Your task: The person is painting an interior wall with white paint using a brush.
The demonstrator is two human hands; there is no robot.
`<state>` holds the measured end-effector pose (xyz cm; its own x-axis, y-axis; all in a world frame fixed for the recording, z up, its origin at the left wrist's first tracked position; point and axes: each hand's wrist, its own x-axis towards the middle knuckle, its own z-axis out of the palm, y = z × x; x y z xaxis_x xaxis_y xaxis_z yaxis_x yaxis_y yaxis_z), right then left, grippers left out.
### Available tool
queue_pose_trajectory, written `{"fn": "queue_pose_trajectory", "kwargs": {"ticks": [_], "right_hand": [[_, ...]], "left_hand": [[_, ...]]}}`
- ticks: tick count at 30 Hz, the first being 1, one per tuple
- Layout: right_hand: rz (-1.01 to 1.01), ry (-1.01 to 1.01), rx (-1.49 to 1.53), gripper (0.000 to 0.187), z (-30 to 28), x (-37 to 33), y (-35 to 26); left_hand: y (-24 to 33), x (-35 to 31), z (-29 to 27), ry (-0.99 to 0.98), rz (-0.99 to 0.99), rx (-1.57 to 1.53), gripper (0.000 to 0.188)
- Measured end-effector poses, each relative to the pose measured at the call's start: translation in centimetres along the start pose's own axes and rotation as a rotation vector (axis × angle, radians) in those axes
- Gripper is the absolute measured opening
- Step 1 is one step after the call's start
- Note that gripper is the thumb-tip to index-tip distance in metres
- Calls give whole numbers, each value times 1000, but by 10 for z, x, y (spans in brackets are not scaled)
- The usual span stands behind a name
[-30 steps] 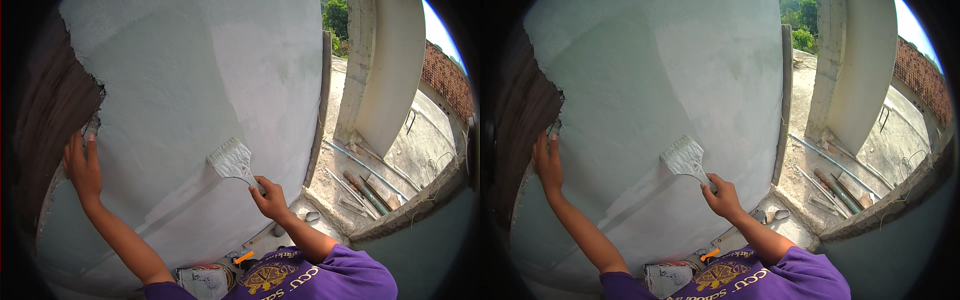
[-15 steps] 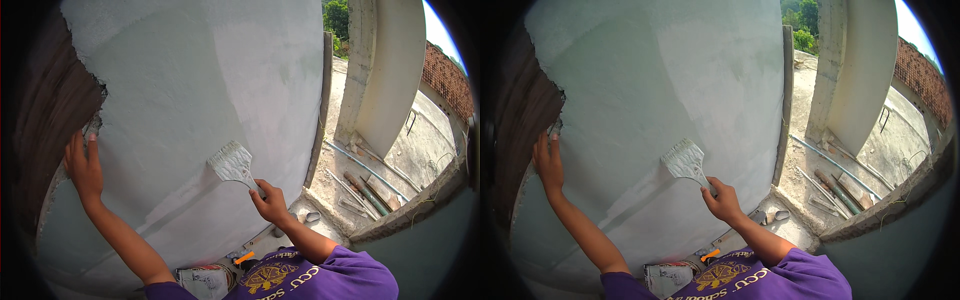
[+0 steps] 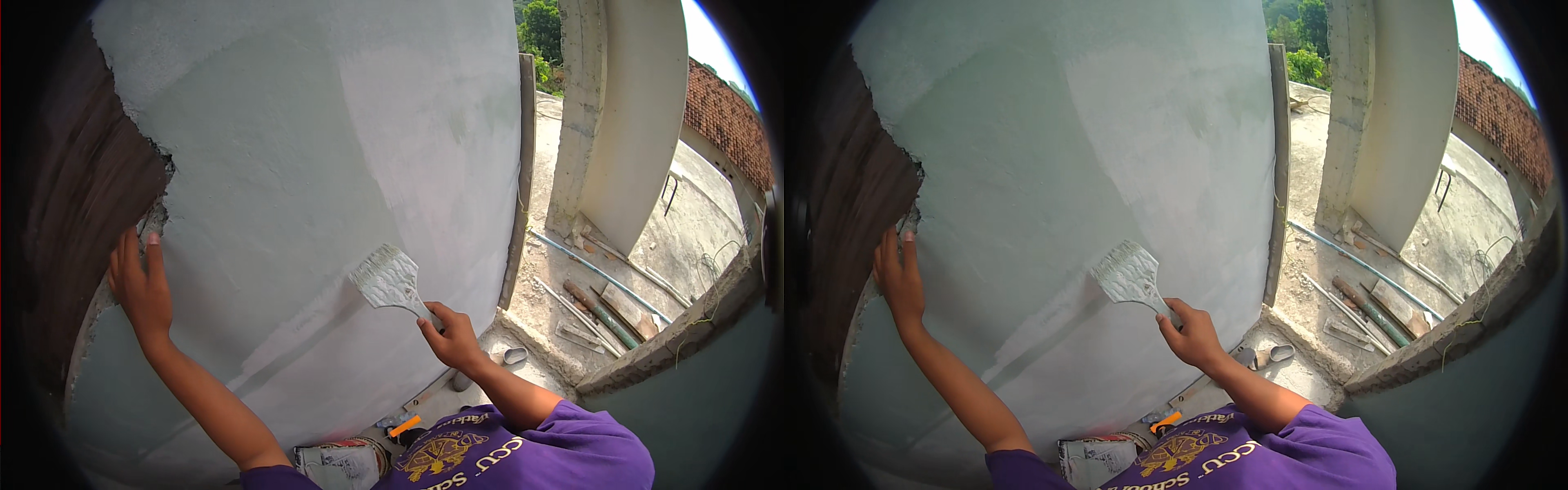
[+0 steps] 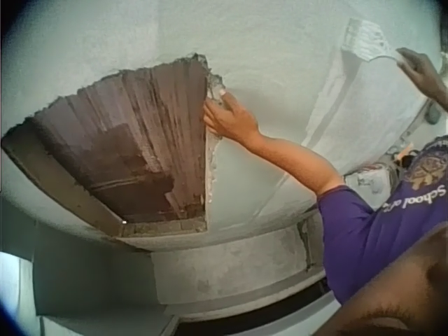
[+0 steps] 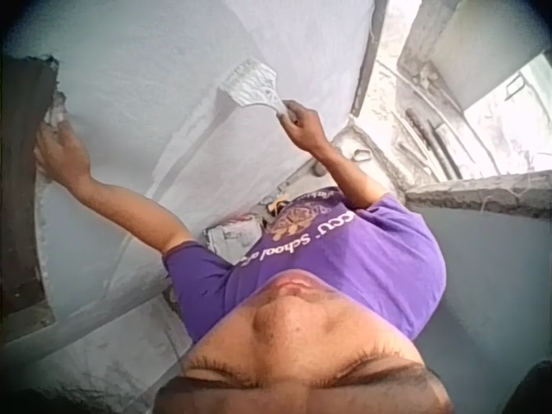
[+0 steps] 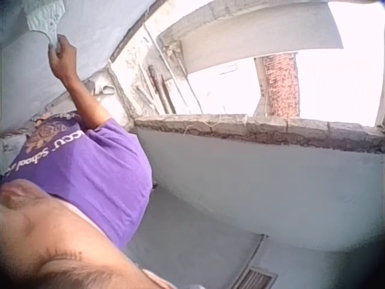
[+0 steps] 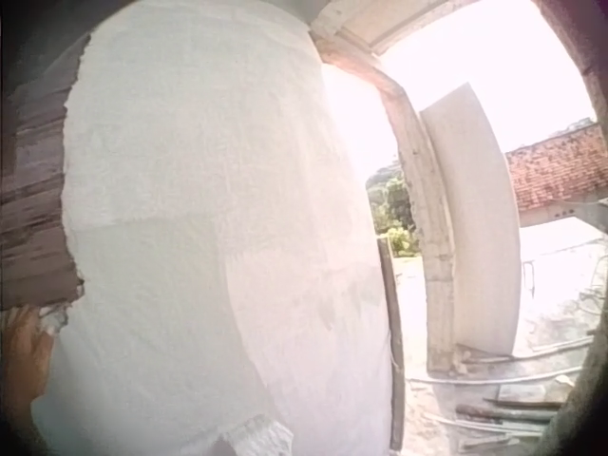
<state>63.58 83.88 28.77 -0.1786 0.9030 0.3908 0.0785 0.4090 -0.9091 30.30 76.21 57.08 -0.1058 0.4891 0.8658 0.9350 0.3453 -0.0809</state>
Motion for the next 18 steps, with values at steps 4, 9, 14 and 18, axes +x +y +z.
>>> {"fn": "queue_pose_trajectory", "kwargs": {"ticks": [4,9,14,18], "right_hand": [[-3,-2,9,28,-2,-11,-1],[14,14,40,27,0,8,-8],[137,-37,-51,27,0,-1,-3],[-40,30,9,27,-3,-9,-4]], "left_hand": [[1,-1,2,22,13,-25,54],[0,0,2,8,-16,0,54],[0,0,-1,0,-2,-3,54],[-1,1,1,-10,-9,-18,53]]}}
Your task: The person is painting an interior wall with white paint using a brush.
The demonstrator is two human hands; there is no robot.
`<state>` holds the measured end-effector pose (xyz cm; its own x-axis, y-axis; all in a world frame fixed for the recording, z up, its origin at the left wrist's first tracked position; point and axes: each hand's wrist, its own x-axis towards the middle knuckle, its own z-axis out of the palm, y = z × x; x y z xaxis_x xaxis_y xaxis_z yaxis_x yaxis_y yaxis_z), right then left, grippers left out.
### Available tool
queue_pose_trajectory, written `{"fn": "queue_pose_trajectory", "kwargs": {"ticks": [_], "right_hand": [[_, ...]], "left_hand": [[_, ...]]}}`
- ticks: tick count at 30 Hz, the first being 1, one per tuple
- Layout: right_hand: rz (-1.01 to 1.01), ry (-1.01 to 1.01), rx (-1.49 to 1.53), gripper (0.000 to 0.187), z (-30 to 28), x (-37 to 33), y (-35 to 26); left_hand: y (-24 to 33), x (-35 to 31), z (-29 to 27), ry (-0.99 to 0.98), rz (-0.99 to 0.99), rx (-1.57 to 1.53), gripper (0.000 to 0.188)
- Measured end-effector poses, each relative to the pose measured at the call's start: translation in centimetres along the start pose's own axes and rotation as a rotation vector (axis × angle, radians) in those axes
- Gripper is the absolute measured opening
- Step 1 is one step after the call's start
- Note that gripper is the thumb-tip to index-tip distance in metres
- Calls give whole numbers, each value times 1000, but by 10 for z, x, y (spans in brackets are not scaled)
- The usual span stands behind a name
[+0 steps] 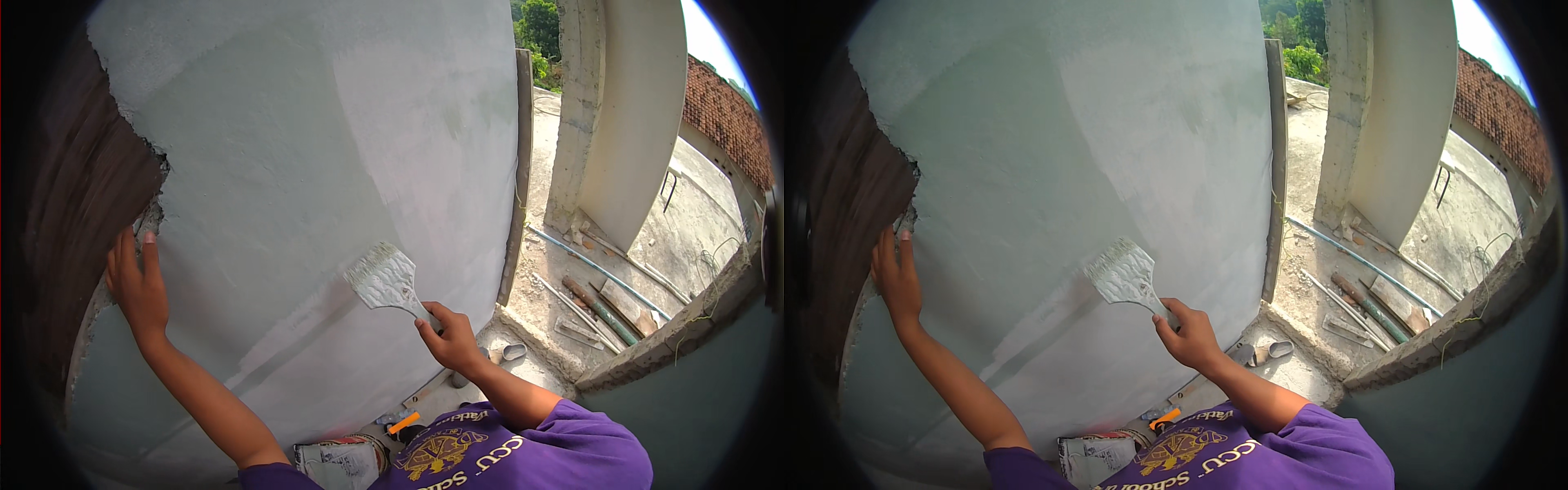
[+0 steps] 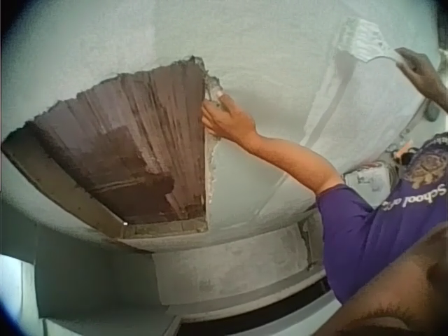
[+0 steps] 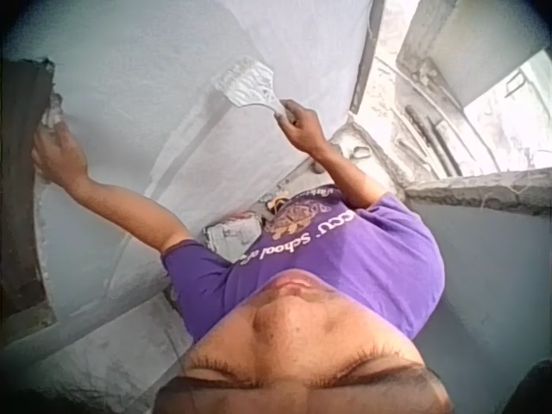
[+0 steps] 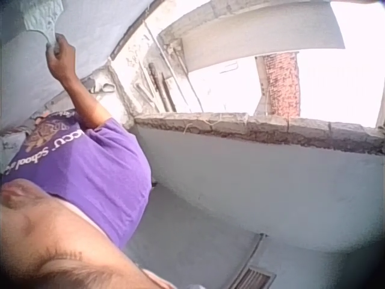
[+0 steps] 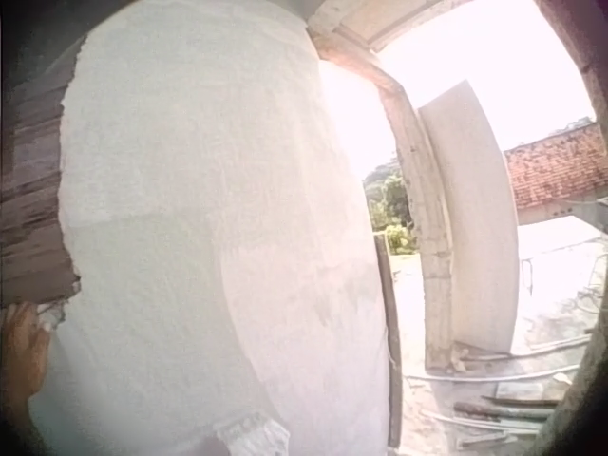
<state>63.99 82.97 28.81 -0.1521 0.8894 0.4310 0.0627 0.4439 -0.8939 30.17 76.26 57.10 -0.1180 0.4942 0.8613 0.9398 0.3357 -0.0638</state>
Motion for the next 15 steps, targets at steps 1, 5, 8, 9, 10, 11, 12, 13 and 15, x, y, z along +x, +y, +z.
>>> {"fn": "queue_pose_trajectory", "kwargs": {"ticks": [1,5,8,9,10,11,12,13,15], "right_hand": [[8,0,6,27,-1,2,-1],[44,-3,24,26,2,18,-2],[94,0,21,26,8,20,3],[92,0,21,26,9,16,5],[104,-8,3,26,8,9,8],[177,-20,-38,26,7,4,9],[111,-21,-15,26,7,-1,10],[91,-19,-2,26,6,-5,10],[81,-15,8,26,4,-6,9]], "left_hand": [[0,0,1,32,38,1,53],[0,-1,2,38,16,15,53],[0,0,2,69,47,20,53],[-1,0,1,49,40,9,53],[-1,0,0,28,26,-14,53],[-2,0,0,35,27,2,53],[-2,0,0,25,11,5,53],[-2,-1,1,15,10,-17,52],[-2,-1,3,22,-3,-5,52]]}}
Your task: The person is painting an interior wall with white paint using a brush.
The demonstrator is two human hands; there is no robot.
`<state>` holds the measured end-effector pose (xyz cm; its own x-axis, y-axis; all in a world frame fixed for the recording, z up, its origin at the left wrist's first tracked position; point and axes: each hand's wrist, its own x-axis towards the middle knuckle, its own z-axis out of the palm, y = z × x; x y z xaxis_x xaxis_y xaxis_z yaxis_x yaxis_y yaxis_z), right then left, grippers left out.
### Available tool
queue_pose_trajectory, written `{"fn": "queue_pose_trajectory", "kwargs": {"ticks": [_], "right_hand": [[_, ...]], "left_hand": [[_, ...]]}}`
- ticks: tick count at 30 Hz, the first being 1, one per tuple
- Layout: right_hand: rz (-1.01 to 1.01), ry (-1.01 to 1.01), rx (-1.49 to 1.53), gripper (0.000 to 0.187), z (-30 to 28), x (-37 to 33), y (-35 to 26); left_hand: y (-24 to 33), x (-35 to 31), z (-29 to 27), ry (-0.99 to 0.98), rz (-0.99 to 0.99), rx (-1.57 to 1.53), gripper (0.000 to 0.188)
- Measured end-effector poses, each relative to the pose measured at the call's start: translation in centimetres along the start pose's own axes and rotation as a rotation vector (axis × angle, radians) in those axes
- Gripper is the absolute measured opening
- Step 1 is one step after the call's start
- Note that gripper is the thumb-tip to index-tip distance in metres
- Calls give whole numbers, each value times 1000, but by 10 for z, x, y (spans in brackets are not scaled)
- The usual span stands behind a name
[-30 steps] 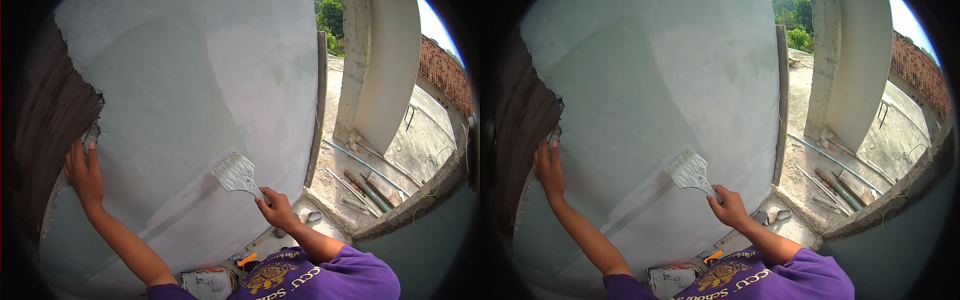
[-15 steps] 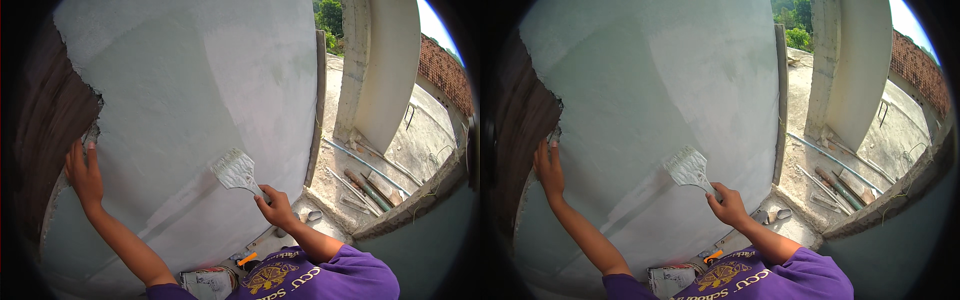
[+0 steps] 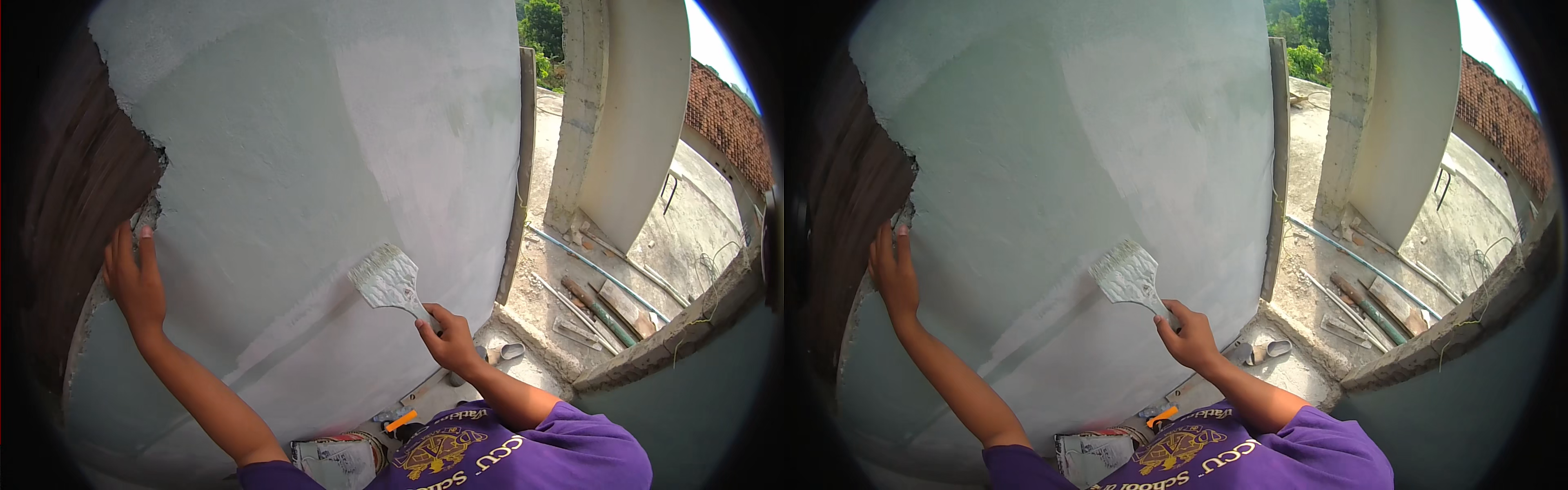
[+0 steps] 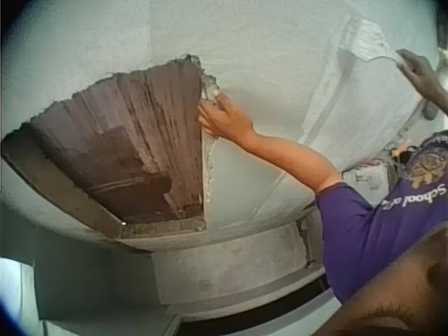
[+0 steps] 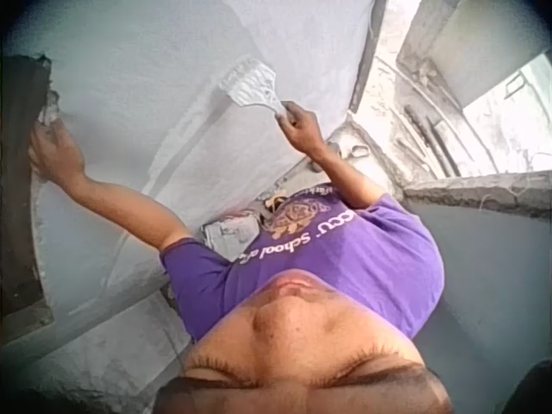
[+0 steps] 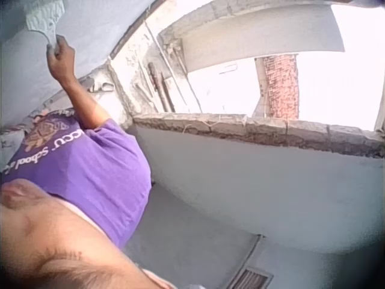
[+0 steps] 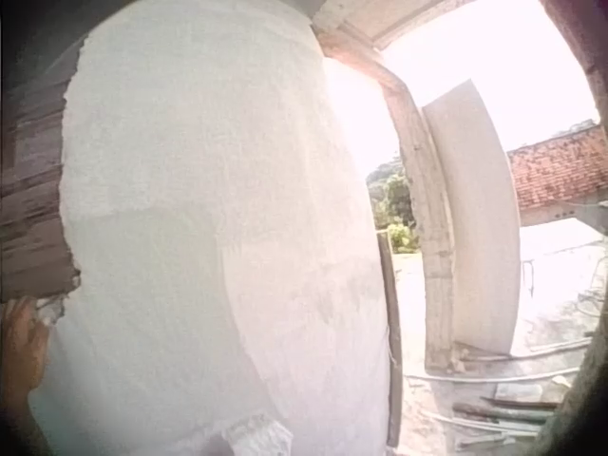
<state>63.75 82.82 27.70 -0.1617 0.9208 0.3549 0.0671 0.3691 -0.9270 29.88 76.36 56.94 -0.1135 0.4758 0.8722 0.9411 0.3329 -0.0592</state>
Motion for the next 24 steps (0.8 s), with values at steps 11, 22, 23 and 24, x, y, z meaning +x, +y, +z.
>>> {"fn": "queue_pose_trajectory", "kwargs": {"ticks": [11,22,23,24], "right_hand": [[116,34,-40,26,6,12,7],[-26,84,24,27,1,28,3],[4,66,19,27,1,26,5],[44,51,17,27,1,21,7]], "left_hand": [[-1,1,0,21,12,10,52],[-2,1,1,11,-5,-23,52],[-2,2,2,20,10,0,52],[-3,1,1,16,11,-6,51]]}}
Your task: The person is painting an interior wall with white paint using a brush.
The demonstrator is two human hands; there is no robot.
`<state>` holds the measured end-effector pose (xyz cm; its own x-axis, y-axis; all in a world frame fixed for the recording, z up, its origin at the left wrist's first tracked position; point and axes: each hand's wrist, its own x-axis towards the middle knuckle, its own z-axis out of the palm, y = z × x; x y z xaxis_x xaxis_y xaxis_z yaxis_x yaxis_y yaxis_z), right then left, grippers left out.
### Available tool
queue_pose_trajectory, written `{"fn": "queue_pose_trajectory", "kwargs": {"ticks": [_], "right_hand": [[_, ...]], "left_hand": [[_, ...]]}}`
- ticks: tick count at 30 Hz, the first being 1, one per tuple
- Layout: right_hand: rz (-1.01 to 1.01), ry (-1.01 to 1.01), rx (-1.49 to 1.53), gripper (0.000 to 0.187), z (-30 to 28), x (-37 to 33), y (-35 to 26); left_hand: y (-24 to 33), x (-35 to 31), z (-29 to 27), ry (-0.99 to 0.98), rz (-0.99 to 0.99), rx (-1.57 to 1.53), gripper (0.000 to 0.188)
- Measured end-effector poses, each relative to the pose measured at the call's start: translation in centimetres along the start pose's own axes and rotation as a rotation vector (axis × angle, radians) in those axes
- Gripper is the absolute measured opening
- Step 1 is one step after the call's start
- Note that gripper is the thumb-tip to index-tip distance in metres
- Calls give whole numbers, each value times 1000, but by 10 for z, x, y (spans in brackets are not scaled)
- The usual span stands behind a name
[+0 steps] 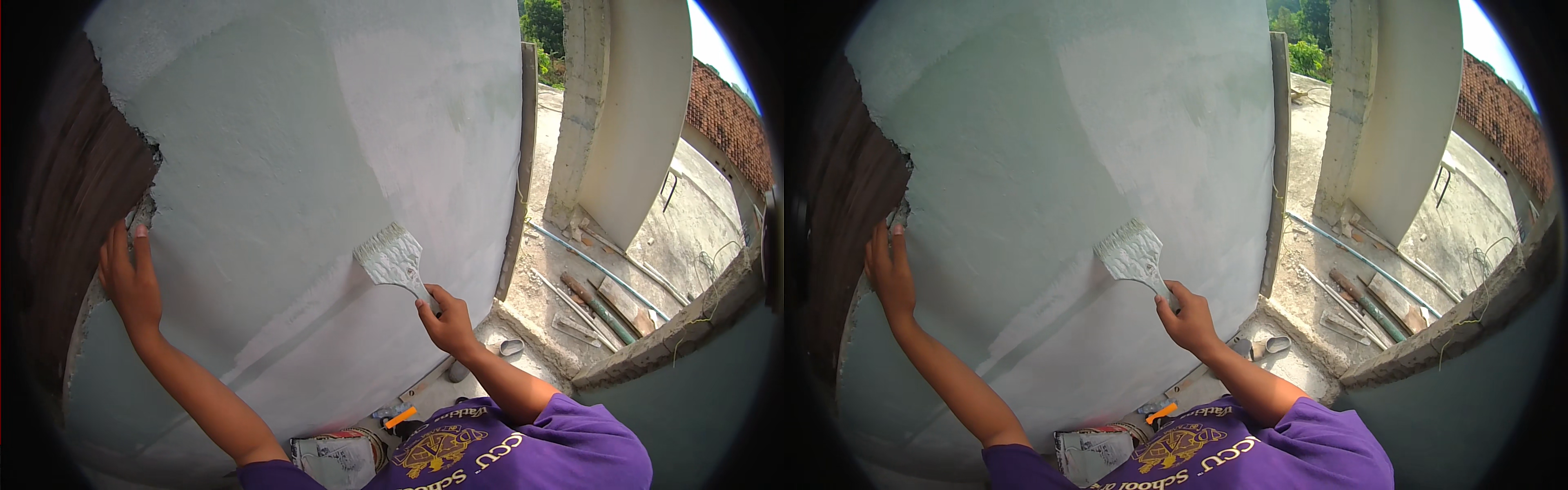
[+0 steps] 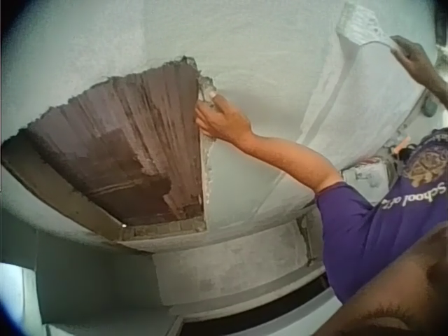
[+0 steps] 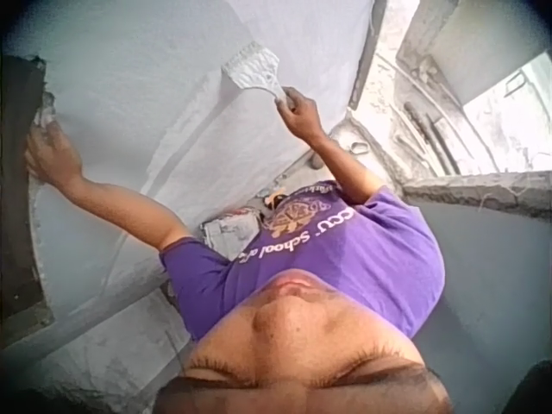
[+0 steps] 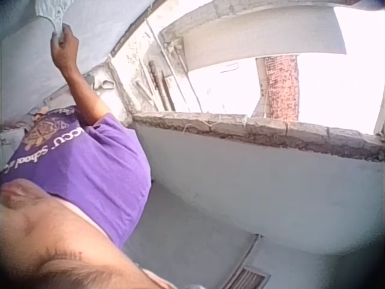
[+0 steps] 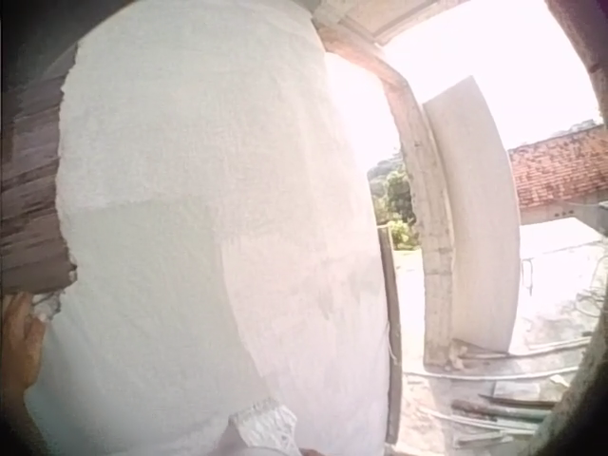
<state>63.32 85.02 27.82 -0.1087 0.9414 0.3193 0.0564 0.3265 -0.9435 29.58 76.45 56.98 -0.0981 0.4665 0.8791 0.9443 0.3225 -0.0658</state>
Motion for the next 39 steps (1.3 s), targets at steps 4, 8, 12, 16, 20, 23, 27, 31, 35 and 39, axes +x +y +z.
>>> {"fn": "queue_pose_trajectory", "kwargs": {"ticks": [4,8,12,16,20,23,27,31,35,39], "right_hand": [[47,-46,-39,28,-2,-21,3],[-65,-16,-29,28,-2,-13,-1],[1,-44,7,28,-2,-1,2],[120,-85,-86,27,-3,-17,9],[18,-58,13,27,-5,-21,8],[2,-33,78,27,-2,-4,6],[45,-70,32,27,2,-3,14],[161,-54,-32,26,4,-29,23],[-40,7,126,26,2,-19,17],[-1,-55,129,26,0,1,8]], "left_hand": [[0,-1,-1,-14,-6,20,51],[2,-1,-1,-2,5,13,51],[3,-1,-1,18,2,-7,51],[3,-1,-3,-11,5,-12,52],[2,-2,-2,-39,-27,21,52],[3,-1,-1,24,29,12,52],[4,0,-2,6,20,14,52],[4,-2,-3,-27,-39,21,52],[3,-3,-2,-32,-12,-10,52],[3,0,-1,11,0,-1,53]]}}
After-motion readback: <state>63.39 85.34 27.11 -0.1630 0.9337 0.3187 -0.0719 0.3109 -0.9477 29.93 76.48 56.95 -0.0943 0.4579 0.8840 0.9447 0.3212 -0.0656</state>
